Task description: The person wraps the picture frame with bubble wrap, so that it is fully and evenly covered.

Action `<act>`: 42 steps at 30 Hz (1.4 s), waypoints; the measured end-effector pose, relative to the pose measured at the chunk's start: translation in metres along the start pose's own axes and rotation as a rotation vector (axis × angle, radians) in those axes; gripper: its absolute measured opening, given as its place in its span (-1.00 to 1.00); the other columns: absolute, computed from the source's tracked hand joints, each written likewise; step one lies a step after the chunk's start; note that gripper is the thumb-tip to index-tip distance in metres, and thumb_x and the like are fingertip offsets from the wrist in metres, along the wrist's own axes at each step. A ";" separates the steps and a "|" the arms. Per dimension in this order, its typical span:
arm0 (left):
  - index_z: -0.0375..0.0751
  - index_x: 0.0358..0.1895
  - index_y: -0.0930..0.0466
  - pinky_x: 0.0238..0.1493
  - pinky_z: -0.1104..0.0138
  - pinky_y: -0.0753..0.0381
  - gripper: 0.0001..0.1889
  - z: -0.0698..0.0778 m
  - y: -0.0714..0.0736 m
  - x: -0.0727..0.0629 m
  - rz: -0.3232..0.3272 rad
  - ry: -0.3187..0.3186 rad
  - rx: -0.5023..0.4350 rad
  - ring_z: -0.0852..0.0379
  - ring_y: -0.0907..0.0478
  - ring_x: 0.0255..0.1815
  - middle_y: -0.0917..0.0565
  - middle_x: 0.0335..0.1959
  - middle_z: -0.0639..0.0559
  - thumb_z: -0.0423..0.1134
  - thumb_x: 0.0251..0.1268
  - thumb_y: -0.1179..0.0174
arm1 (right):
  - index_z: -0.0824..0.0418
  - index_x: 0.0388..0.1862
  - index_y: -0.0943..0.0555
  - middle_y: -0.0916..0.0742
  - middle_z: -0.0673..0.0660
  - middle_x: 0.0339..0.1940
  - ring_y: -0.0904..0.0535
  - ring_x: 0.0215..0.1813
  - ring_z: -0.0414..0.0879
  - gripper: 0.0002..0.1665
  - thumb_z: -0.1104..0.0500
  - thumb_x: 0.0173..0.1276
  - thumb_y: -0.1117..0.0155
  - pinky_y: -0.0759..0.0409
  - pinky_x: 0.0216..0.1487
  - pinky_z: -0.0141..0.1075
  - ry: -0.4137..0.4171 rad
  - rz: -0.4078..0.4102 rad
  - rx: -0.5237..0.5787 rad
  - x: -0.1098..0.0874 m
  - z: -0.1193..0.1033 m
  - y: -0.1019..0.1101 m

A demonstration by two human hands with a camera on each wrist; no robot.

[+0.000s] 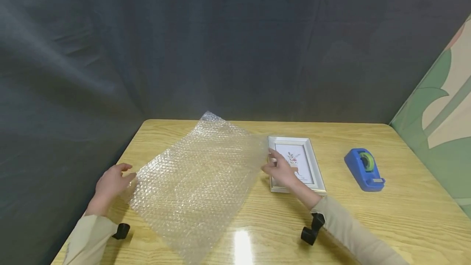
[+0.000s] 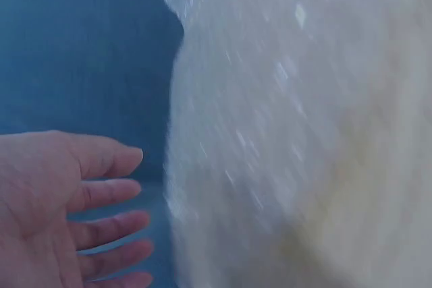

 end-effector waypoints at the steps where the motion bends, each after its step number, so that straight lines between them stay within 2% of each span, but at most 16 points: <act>1: -0.47 0.07 -0.41 -0.18 -0.14 -0.42 -0.56 0.009 0.002 0.002 0.014 -0.004 0.022 -0.40 -0.37 -0.03 -0.42 0.03 -0.47 -0.18 0.23 -0.06 | 0.46 0.37 0.01 -0.32 0.46 0.24 -0.51 -0.05 0.12 -0.14 0.31 0.18 -0.17 -0.58 -0.18 -0.26 -0.004 -0.004 -0.009 0.000 0.001 0.004; 4: -0.42 0.11 -0.39 -0.15 -0.19 -0.39 -0.53 0.042 0.001 0.007 0.039 -0.044 0.034 -0.43 -0.31 0.04 -0.36 0.09 -0.47 -0.16 0.23 -0.07 | 0.42 0.36 -0.05 -0.33 0.43 0.24 -0.50 -0.01 0.14 -0.18 0.27 0.20 -0.17 -0.57 -0.15 -0.24 -0.004 -0.004 -0.058 -0.002 0.004 0.019; 7: -0.40 0.16 -0.36 -0.08 -0.18 -0.39 -0.50 0.082 -0.009 0.012 0.017 -0.105 -0.028 -0.40 -0.30 0.09 -0.34 0.13 -0.43 -0.13 0.24 -0.07 | 0.42 0.35 -0.07 -0.34 0.44 0.24 -0.48 0.02 0.16 -0.20 0.22 0.22 -0.18 -0.56 -0.11 -0.21 0.007 -0.009 -0.099 -0.004 0.008 0.034; 11: -0.36 0.21 -0.31 0.05 -0.15 -0.35 -0.44 0.144 -0.029 0.016 -0.017 -0.223 -0.074 -0.32 -0.28 0.16 -0.35 0.18 -0.36 -0.10 0.20 -0.11 | 0.44 0.34 -0.10 -0.35 0.46 0.22 -0.46 0.05 0.20 -0.22 0.19 0.25 -0.19 -0.57 -0.14 -0.24 0.047 -0.021 -0.157 -0.008 0.013 0.055; 16: -0.28 0.26 -0.27 0.16 -0.08 -0.31 -0.37 0.219 -0.055 0.013 -0.063 -0.359 -0.086 -0.19 -0.26 0.23 -0.34 0.23 -0.24 -0.06 0.15 -0.17 | 0.48 0.31 -0.13 -0.37 0.49 0.19 -0.47 -0.01 0.21 -0.23 0.16 0.25 -0.20 -0.55 -0.24 -0.27 0.093 -0.010 -0.257 -0.015 0.016 0.083; 20: -0.24 0.30 -0.22 0.18 0.00 -0.33 -0.31 0.268 -0.077 0.008 -0.091 -0.425 -0.112 -0.13 -0.27 0.23 -0.33 0.24 -0.18 -0.03 0.13 -0.20 | 0.48 0.32 -0.12 -0.35 0.50 0.20 -0.44 0.00 0.22 -0.23 0.14 0.27 -0.18 -0.53 -0.22 -0.22 0.089 0.007 -0.331 -0.017 0.023 0.103; 23: -0.23 0.33 -0.16 0.18 0.05 -0.34 -0.26 0.297 -0.094 0.004 -0.116 -0.447 -0.153 -0.11 -0.27 0.22 -0.32 0.24 -0.17 -0.02 0.11 -0.22 | 0.47 0.32 -0.11 -0.33 0.51 0.21 -0.42 0.01 0.24 -0.23 0.15 0.27 -0.18 -0.52 -0.20 -0.19 0.067 0.019 -0.364 -0.018 0.029 0.114; 29: -0.24 0.33 -0.18 0.22 0.12 -0.31 -0.27 0.335 -0.132 -0.004 -0.215 -0.453 -0.240 -0.08 -0.30 0.23 -0.33 0.25 -0.15 -0.01 0.12 -0.21 | 0.49 0.28 -0.17 -0.37 0.52 0.17 -0.44 -0.06 0.21 -0.24 0.14 0.24 -0.21 -0.48 -0.28 -0.27 0.025 0.067 -0.429 -0.022 0.038 0.127; 35: -0.23 0.33 -0.18 0.13 0.18 -0.42 -0.26 0.352 -0.165 -0.007 -0.243 -0.398 -0.275 -0.04 -0.40 0.13 -0.34 0.23 -0.12 0.00 0.11 -0.22 | 0.55 0.23 -0.22 -0.40 0.54 0.15 -0.46 -0.05 0.25 -0.28 0.16 0.23 -0.21 -0.52 -0.22 -0.15 0.014 0.090 -0.472 -0.024 0.054 0.133; 38: -0.26 0.32 -0.19 0.07 0.20 -0.47 -0.26 0.358 -0.175 -0.011 -0.240 -0.375 -0.281 -0.06 -0.45 0.07 -0.34 0.21 -0.16 -0.04 0.09 -0.24 | 0.60 0.21 -0.22 -0.42 0.56 0.11 -0.48 -0.06 0.25 -0.30 0.20 0.23 -0.21 -0.52 -0.15 -0.07 0.012 0.084 -0.474 -0.025 0.061 0.132; 42: -0.32 0.26 -0.28 -0.01 0.23 -0.52 -0.32 0.365 -0.178 -0.018 -0.202 -0.393 -0.190 -0.05 -0.48 0.04 -0.41 0.15 -0.17 -0.12 0.07 -0.26 | 0.63 0.20 -0.19 -0.46 0.56 0.05 -0.48 -0.08 0.22 -0.35 0.28 0.26 -0.14 -0.51 -0.14 -0.08 0.013 0.059 -0.444 -0.026 0.065 0.125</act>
Point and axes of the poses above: each hand's wrist, its own x-axis towards the middle knuckle, its own y-axis out of the back of the hand, z = x × y, the point moved 10 cm from there along x, towards the middle knuckle
